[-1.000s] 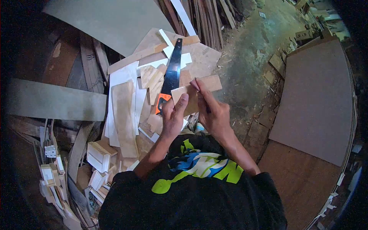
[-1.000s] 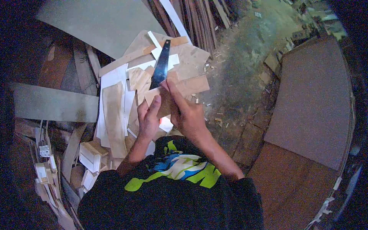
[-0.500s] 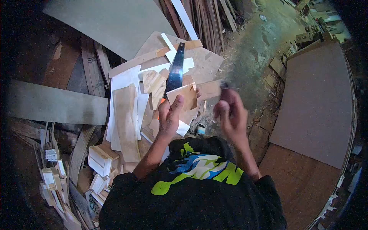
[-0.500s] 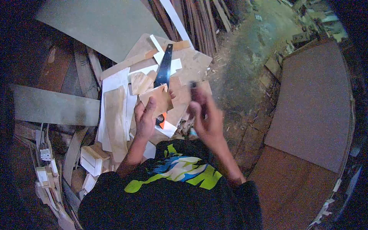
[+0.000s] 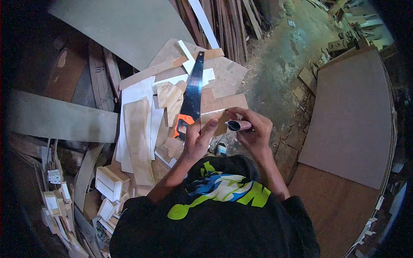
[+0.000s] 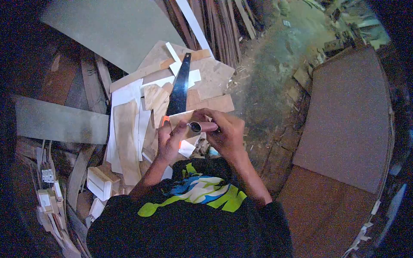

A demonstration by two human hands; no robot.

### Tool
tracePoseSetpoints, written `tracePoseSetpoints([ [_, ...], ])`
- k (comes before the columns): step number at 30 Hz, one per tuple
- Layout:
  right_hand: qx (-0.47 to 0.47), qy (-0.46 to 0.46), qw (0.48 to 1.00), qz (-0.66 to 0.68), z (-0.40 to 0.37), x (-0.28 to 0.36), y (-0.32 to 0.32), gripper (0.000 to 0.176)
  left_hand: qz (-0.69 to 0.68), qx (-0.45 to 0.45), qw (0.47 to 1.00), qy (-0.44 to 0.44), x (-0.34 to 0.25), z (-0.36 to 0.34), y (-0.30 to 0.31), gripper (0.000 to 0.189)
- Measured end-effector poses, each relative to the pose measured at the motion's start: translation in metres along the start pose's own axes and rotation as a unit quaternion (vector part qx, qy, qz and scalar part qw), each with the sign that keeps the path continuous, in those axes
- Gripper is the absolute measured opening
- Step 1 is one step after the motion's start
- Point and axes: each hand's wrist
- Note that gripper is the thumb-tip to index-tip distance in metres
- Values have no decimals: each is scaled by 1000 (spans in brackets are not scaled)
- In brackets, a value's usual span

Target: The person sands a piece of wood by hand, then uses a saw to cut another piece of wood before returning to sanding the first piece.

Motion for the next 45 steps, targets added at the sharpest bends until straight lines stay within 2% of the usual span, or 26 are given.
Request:
tracePoseSetpoints([
  [1, 11, -5, 1000, 18, -1, -3, 2, 20, 3, 5, 1000, 15, -2, -1, 1, 40],
  [2, 22, -12, 999, 35, -4, -6, 2, 25, -75, 13, 996, 46, 3, -2, 1, 38],
  [5, -25, -158, 955, 251, -22, -16, -7, 27, -283, 33, 950, 130, 13, -2, -1, 35],
  [7, -60, -234, 926, 291, -24, -6, -8, 28, -389, 41, 904, 174, 8, -1, -6, 38],
  [8, -78, -271, 908, 310, -24, -3, -9, 29, -409, 72, 892, 178, 7, 1, -8, 41],
  [10, -97, -301, 877, 362, -25, -4, -9, 14, -449, 135, 863, 186, 5, 4, -12, 47],
  [12, -103, -359, 831, 412, -23, -1, -4, 7, -457, 155, 850, 212, -6, 5, -16, 50],
  [13, -114, -369, 809, 444, -28, -7, -7, 12, -460, 166, 843, 225, -9, 5, -17, 51],
  [16, -122, -401, 763, 492, -31, -5, -2, 12, -464, 183, 832, 244, -10, 6, -22, 52],
  [19, -144, -406, 778, 458, -38, -11, -1, 14, -477, 192, 813, 274, -13, 4, -25, 52],
  [22, -144, -362, 797, 461, -43, -19, 0, 14, -481, 207, 805, 279, -15, 4, -26, 51],
  [31, -153, -338, 797, 477, -37, -7, 1, 12, -485, 225, 795, 286, -20, 2, -25, 49],
  [34, -135, -374, 806, 439, -34, -2, 14, 11, -438, 223, 850, 189, -15, -2, -26, 46],
  [35, -144, -308, 851, 400, -35, -9, 12, 12, -345, 126, 914, 174, -11, -9, -25, 42],
  [37, -161, -170, 921, 313, -37, -24, 5, 16, -281, 91, 948, 121, -1, -9, -25, 41],
  [38, -145, -165, 935, 277, -40, -26, 6, 18, -248, 74, 961, 96, 1, -9, -25, 40],
  [40, -113, -152, 961, 204, -38, -21, 12, 21, -243, 46, 962, 113, -10, -9, -24, 41],
  [41, -105, -190, 962, 167, -43, -21, 8, 22, -240, 30, 963, 121, -15, -8, -23, 41],
  [44, -113, -184, 947, 239, -44, -17, 5, 21, -211, -6, 973, 93, 3, -7, -27, 40],
  [45, -99, -165, 958, 213, -44, -17, 5, 20, -189, -13, 977, 96, 1, -8, -27, 39],
])
Point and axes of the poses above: each hand's wrist, its own z-axis towards the middle knuckle, its own y-axis out of the back of the hand, x = y × z
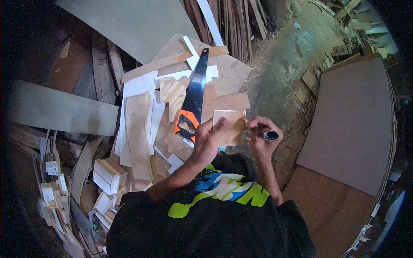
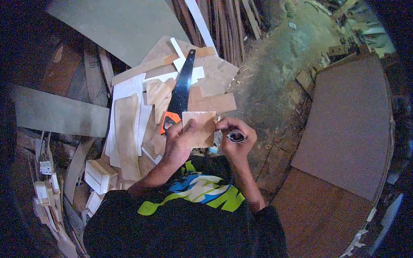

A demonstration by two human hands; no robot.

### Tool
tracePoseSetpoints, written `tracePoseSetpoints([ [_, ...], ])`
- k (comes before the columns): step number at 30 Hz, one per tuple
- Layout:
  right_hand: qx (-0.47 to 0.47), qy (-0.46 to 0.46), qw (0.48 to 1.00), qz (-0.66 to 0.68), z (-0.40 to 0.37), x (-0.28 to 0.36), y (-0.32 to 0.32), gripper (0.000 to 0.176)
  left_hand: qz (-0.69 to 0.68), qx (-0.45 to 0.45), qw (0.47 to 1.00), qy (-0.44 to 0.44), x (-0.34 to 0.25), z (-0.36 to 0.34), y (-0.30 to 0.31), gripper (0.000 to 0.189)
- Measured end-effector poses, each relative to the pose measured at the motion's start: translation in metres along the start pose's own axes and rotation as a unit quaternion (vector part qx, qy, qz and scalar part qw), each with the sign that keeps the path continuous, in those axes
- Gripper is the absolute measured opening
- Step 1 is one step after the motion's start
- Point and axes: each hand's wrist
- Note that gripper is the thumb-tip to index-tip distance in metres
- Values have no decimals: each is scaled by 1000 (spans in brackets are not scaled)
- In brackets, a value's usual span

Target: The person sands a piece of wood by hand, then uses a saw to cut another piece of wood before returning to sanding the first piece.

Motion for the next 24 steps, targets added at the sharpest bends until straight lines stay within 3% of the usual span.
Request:
tracePoseSetpoints([
  [2, 25, 41, 997, -57, 1, 3, 2, 17, 44, -17, 999, 3, -6, -1, -2, 38],
  [5, 40, 58, 992, -103, 0, 4, 3, 15, -64, -27, 996, 47, 5, 5, 7, 25],
  [10, 42, 51, 991, -113, -5, -4, 0, 15, -213, -6, 970, 122, 11, 9, 11, 35],
  [14, 6, -55, 995, 79, -15, -17, -2, 21, -300, 15, 924, 238, 5, 10, 11, 38],
  [17, -8, -68, 993, 98, -18, -14, -4, 25, -316, 23, 921, 227, 9, 12, 15, 37],
  [20, -11, -65, 996, 64, -18, -13, -4, 28, -256, -17, 953, 162, -8, 4, 4, 32],
  [24, -1, -75, 997, -5, -6, -2, -6, 29, -90, -21, 995, 31, -18, 12, 14, 28],
])
Point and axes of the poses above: each hand's wrist, its own z-axis towards the middle knuckle, its own y-axis out of the back of the hand, x = y × z
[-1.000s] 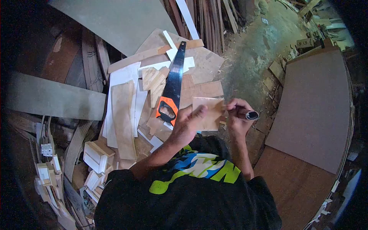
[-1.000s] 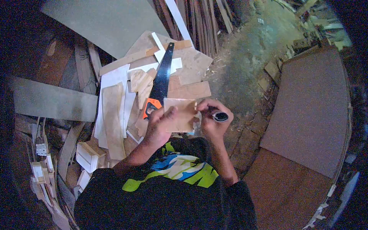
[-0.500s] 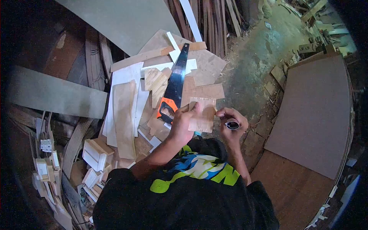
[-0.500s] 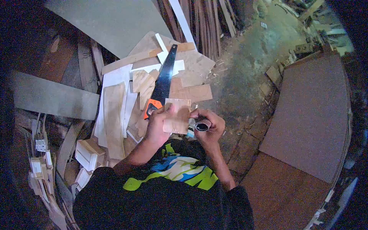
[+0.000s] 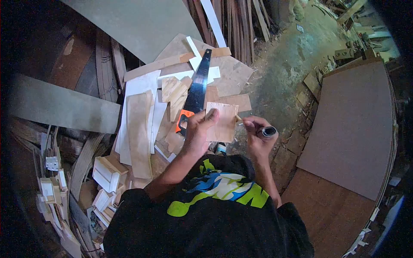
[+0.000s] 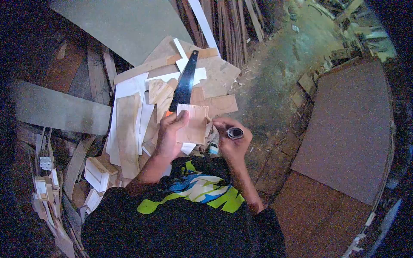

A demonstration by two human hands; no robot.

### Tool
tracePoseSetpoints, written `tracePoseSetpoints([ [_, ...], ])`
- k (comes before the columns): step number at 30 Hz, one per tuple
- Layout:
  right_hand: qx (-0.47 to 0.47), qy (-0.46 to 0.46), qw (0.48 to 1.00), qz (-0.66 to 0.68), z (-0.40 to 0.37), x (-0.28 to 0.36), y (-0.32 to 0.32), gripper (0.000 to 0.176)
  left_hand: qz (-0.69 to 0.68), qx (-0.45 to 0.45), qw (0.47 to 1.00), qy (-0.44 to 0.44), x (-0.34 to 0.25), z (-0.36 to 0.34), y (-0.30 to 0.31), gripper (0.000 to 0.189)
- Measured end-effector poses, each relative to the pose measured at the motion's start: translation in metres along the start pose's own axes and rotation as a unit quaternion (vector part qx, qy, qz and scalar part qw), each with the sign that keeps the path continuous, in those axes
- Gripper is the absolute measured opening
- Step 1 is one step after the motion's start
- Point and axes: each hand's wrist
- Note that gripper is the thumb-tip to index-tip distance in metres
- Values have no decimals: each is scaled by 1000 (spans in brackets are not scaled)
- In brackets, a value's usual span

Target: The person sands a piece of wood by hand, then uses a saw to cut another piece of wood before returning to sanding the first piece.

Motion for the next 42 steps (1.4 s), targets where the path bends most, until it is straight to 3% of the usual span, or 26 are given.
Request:
tracePoseSetpoints([
  [4, 74, 21, 995, -61, 14, 13, 5, 31, 4, -1, 1000, 4, -9, 2, 0, 29],
  [8, 123, 162, 974, -101, 24, 1, 6, 32, -20, 29, 998, 44, -5, 4, 4, 29],
  [11, 168, 209, 950, -159, 32, 5, 15, 27, -31, 54, 995, 85, -3, 8, 9, 29],
  [14, 174, 178, 958, -140, 33, 5, 15, 21, -38, 55, 995, 80, 3, 10, 13, 29],
  [17, 144, 235, 942, -190, 28, 4, 12, 18, -55, 29, 996, 69, 5, 3, 2, 28],
  [21, 130, 266, 948, -120, 22, 9, 13, 19, -87, -82, 988, 102, 19, 12, 11, 26],
  [22, 134, 271, 951, -70, 17, 10, 15, 19, -98, -124, 986, 48, 33, 34, 36, 30],
  [23, 139, 275, 951, -19, 11, 13, 17, 20, -73, -71, 994, 25, 36, 56, 76, 41],
  [25, 38, 248, 966, -55, 15, 15, 23, 21, -110, -64, 991, -28, 10, 61, 102, 47],
  [27, -66, 205, 973, -85, 32, 5, 42, 23, 2, -102, 994, -48, -13, 45, 93, 48],
  [30, -13, -21, 975, -220, 55, -11, 76, 25, 29, -30, 999, -29, -16, 31, 79, 50],
  [33, 8, -125, 877, -464, 52, -16, 72, 27, 58, -23, 996, -57, 2, 28, 69, 50],
  [37, 43, -18, 946, -320, 45, -39, 61, 12, 178, -4, 981, -82, 6, 17, 51, 43],
  [39, 88, -17, 972, -218, 40, -22, 43, 20, 272, -6, 957, -101, 2, 8, 41, 38],
  [42, 134, 0, 984, -120, 36, 20, 9, 27, 278, 13, 950, -143, -5, 0, 21, 38],
])
Point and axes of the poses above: each hand's wrist, its own z-axis towards the middle knuckle, its own y-axis out of the back of the hand, x = y × z
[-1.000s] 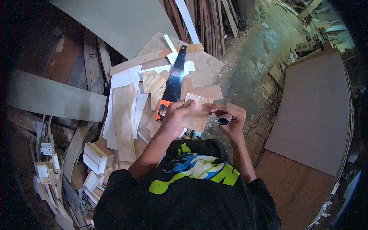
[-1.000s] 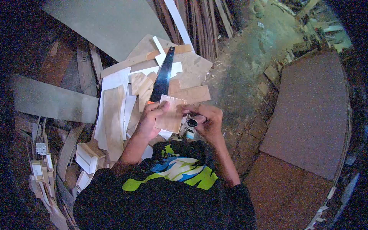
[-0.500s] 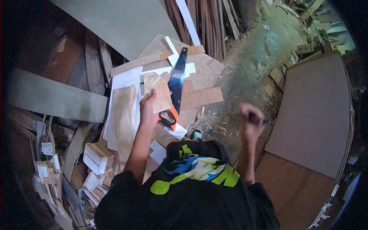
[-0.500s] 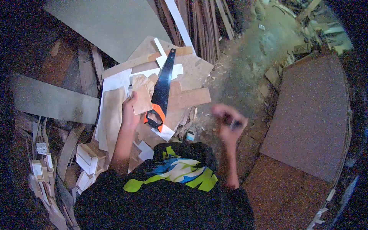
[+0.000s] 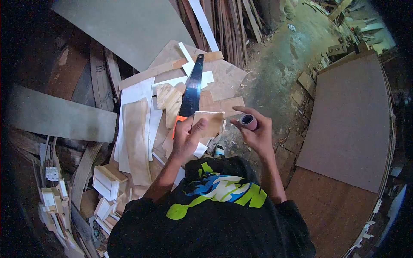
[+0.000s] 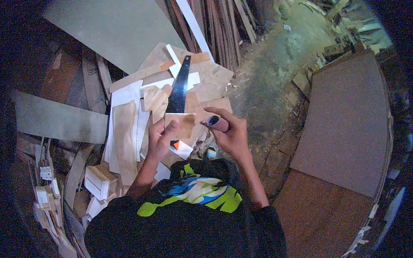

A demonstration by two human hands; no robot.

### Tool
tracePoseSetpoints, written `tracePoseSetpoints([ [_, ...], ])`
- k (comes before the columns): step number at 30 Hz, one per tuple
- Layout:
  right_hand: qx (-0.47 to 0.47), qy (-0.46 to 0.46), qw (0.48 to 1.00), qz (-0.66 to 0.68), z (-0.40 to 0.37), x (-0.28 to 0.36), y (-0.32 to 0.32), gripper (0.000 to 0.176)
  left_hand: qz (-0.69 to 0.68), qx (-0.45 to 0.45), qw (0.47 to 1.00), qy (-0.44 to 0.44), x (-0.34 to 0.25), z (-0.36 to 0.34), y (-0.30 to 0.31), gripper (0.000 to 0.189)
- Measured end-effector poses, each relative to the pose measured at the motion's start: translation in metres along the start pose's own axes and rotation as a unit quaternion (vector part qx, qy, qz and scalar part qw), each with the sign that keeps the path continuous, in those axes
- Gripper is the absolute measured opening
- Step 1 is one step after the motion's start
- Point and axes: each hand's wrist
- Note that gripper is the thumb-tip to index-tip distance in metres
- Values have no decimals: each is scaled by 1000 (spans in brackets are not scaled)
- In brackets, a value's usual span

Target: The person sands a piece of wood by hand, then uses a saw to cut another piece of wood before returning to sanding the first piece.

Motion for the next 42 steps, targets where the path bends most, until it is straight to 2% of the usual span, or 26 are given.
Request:
tracePoseSetpoints([
  [1, 10, 13, 1000, 21, 1, 7, -4, 28, 1, -3, 1000, -17, -8, -1, -4, 38],
  [2, 8, 60, 998, 3, 3, 5, -6, 24, 69, 19, 997, -27, 8, -1, 6, 42],
  [5, 50, 52, 996, -58, 5, 8, -1, 21, 92, 14, 994, -51, 10, -4, 4, 44],
  [7, 34, 93, 994, -52, 6, 9, -5, 19, 106, 17, 991, -81, 7, -5, 4, 42],
  [12, 14, 142, 988, -57, 6, 15, -6, 16, 157, 52, 985, -43, -7, -8, 9, 40],
  [15, -1, 179, 982, -65, 6, 7, -9, 17, 132, 35, 987, -81, -5, -8, 6, 41],
  [18, -14, 210, 972, -102, 6, 8, -8, 19, 144, 40, 987, -62, -10, -8, 5, 46],
  [21, -26, 270, 949, -159, 7, 1, -6, 22, 189, 72, 979, 40, -15, -6, 9, 46],
  [24, -27, 311, 933, -177, 5, -4, -7, 25, -53, 49, 995, 67, 1, -4, 0, 34],
  [25, -29, 316, 934, -165, 2, -9, -9, 25, -147, 37, 981, 118, 5, -2, -3, 33],
  [27, -24, 321, 935, -150, -1, -9, -10, 24, -331, 9, 919, 213, 12, 1, -5, 30],
  [29, -14, 318, 937, -143, -1, -4, -10, 20, -306, -3, 930, 204, 18, 4, 4, 28],
  [32, -39, 219, 969, -109, -4, -14, -10, 35, -249, -3, 953, 172, 25, 6, 9, 29],
  [35, -44, 28, 998, 17, -8, -1, -9, 29, -212, 19, 967, 142, 28, 8, 15, 30],
  [37, -30, -8, 996, 89, -11, -2, -10, 24, -199, 18, 971, 129, 24, 8, 12, 31],
  [39, -29, -52, 977, 203, -15, -8, -15, 21, -310, 42, 941, 129, 14, 10, 4, 37],
  [40, 13, -86, 978, 191, -16, -11, -10, 21, -363, 57, 920, 134, 1, 11, -1, 39],
  [42, 30, -102, 986, 132, -17, -17, -10, 19, -420, 95, 891, 143, -3, 12, -3, 42],
])
Point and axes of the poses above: each hand's wrist, its own z-axis towards the middle knuckle, its own y-axis out of the back of the hand, x = y × z
